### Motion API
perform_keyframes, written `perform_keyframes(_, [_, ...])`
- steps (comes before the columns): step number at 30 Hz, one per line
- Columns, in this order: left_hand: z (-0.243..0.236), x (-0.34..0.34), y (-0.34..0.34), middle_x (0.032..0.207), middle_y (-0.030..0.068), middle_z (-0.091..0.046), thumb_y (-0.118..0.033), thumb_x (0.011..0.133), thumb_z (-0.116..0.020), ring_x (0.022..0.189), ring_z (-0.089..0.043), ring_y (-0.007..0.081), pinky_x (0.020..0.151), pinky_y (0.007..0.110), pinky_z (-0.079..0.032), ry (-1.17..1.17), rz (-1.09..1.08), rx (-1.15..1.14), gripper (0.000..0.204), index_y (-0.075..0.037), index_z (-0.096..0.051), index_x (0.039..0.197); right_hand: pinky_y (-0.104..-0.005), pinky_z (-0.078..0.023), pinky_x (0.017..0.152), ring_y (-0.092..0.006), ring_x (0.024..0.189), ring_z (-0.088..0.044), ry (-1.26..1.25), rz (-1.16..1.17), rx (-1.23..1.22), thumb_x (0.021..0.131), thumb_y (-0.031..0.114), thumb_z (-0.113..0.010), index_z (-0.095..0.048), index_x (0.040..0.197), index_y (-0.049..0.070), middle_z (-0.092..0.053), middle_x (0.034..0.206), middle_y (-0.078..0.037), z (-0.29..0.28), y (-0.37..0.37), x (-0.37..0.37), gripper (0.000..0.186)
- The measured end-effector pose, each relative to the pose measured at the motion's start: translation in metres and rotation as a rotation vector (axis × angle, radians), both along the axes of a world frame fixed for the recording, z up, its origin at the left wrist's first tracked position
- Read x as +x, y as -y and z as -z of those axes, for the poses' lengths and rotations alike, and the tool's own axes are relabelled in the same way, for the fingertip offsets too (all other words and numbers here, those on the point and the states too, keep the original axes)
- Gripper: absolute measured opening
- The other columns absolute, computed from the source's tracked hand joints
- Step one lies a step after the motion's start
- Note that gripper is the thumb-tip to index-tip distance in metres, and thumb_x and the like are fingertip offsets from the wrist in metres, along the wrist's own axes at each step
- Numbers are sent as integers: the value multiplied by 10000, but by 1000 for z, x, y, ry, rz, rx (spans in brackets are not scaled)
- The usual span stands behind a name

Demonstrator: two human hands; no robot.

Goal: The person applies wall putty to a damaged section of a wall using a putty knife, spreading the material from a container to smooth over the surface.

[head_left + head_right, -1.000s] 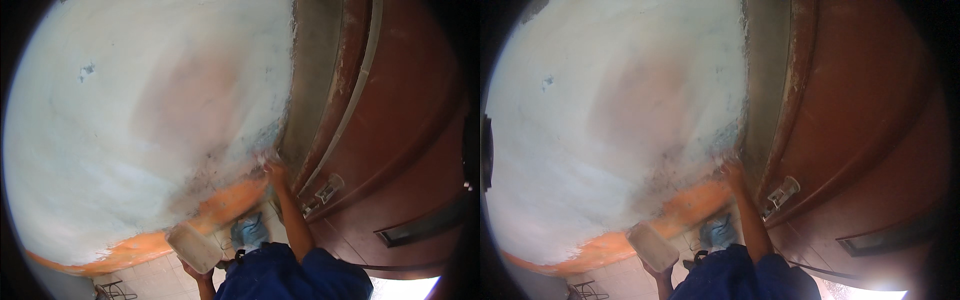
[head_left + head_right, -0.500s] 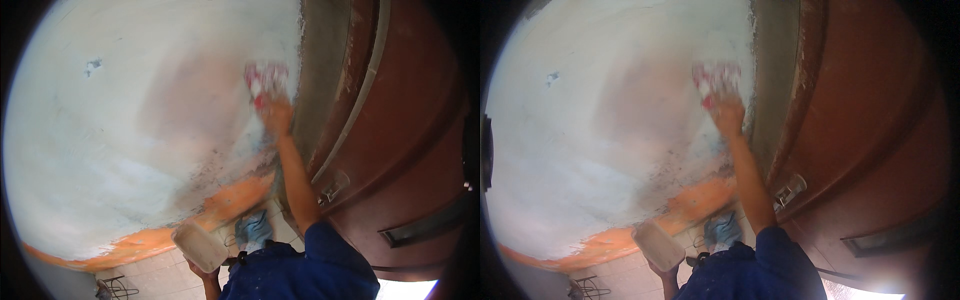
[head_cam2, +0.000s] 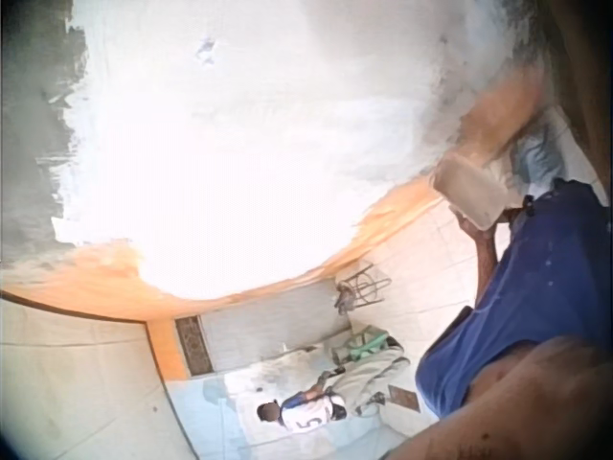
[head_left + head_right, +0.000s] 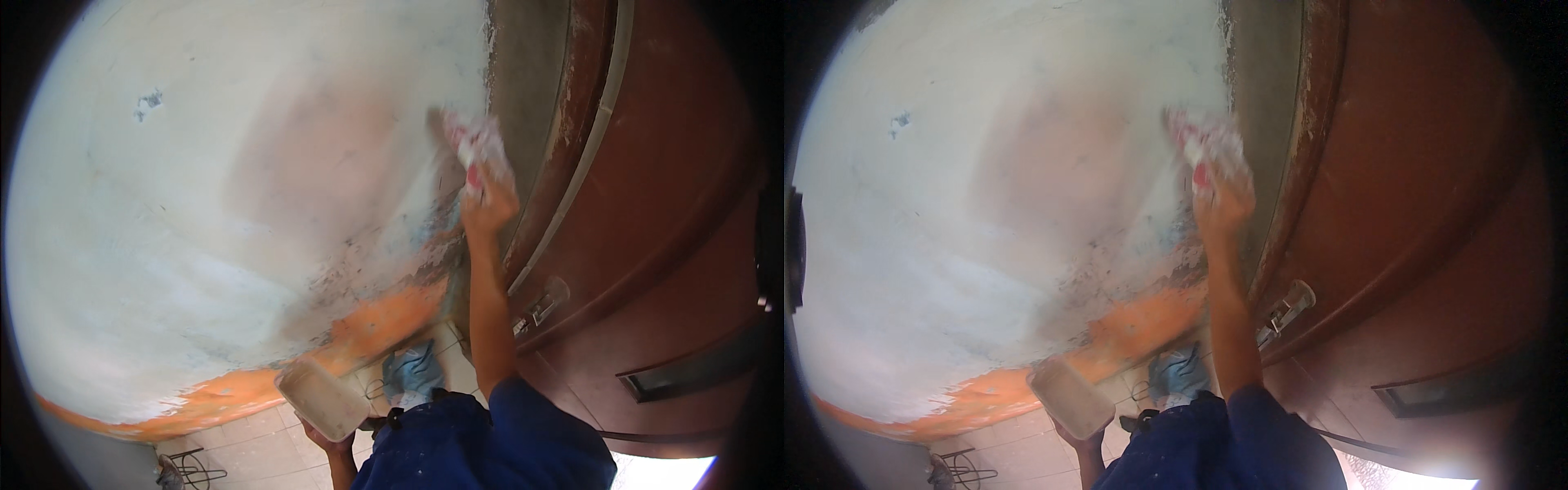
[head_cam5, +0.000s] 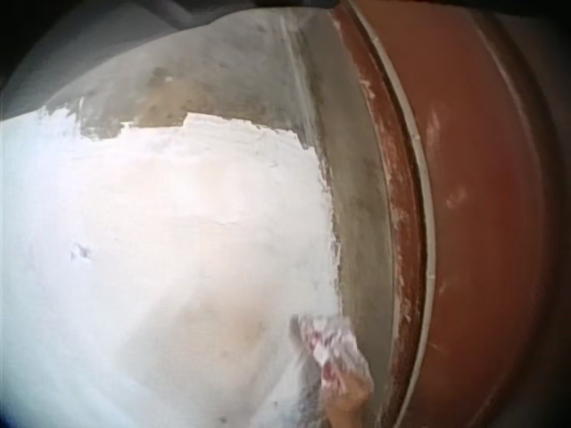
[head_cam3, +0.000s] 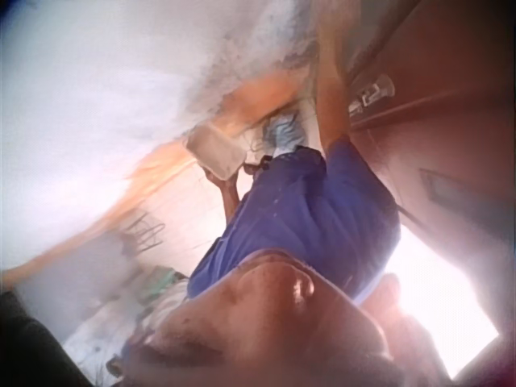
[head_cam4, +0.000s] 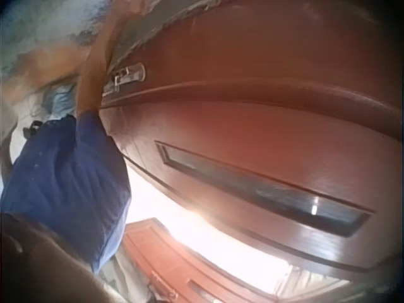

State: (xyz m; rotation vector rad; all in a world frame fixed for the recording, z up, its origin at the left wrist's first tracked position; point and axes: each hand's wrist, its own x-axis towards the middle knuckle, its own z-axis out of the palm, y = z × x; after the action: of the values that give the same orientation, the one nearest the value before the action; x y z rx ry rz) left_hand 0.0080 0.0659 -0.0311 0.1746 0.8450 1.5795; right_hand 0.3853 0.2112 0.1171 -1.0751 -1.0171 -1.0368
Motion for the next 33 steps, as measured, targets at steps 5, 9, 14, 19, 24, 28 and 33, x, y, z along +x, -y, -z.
perform_keyframes(5, [9, 0, 1, 1099, 90, -516, -283, 431, -880, 950, -544, 199, 800, 333, -490, -27, -17, 11, 966, -40, -376, 1218, -392, -460, 823, -367, 937, -582, 32, -24, -188, 725, 57, -541, -659, 978, 36, -627, 945, -195, 36, -43, 31, 280])
perform_keyframes(9, [7, 2, 6, 1081, 83, -525, -275, 435, -878, 947, -548, 199, 788, 337, -496, 56, 5, -11, 948, -39, -379, 1206, -426, -447, 835, -363, 942, -582, -21, -131, -314, 786, 113, -561, -643, 1015, 30, -621, 955, -206, 185, -32, 10, 257])
perform_keyframes(14, [7, -6, 4, 1124, 71, -516, -363, 590, -712, 1005, -525, 217, 828, 376, -465, -19, 26, 68, 753, -68, -405, 1211, -383, -473, 803, -312, 898, -607, -260, -214, -571, 718, -8, -601, -649, 975, -1, -624, 981, -195, 248, 23, -19, 262])
perform_keyframes(19, [41, -18, 2, 1239, 48, -492, -473, 900, -374, 1122, -477, 257, 938, 452, -394, -382, 106, 212, 500, -127, -444, 1254, -347, -485, 735, -318, 811, -622, -312, -105, -318, 692, -37, -551, -649, 942, -26, -629, 910, -206, 145, 22, -15, 269])
perform_keyframes(24, [48, -15, -3, 1243, 48, -489, -477, 901, -366, 1131, -470, 262, 947, 456, -386, -175, 150, 190, 504, -132, -439, 1261, -382, -487, 747, -325, 850, -622, -105, -180, -63, 666, 20, -555, -639, 956, -34, -627, 924, -209, 50, -9, 2, 306])
perform_keyframes(28, [48, -12, 0, 1231, 55, -481, -442, 864, -429, 1112, -475, 256, 925, 446, -401, -108, 168, 200, 511, -124, -420, 1264, -417, -411, 924, -319, 1071, -540, 5, -192, -330, 656, 26, -596, -628, 1047, 8, -595, 1089, -181, 99, -33, -10, 393])
perform_keyframes(33, [25, 0, 1, 1118, 83, -482, -238, 672, -760, 958, -538, 197, 775, 353, -518, 6, 67, 126, 706, -65, -362, 1229, -397, -408, 930, -304, 1080, -534, -29, -168, -619, 697, 45, -580, -620, 1058, 48, -570, 1147, -151, 237, 5, -35, 363])
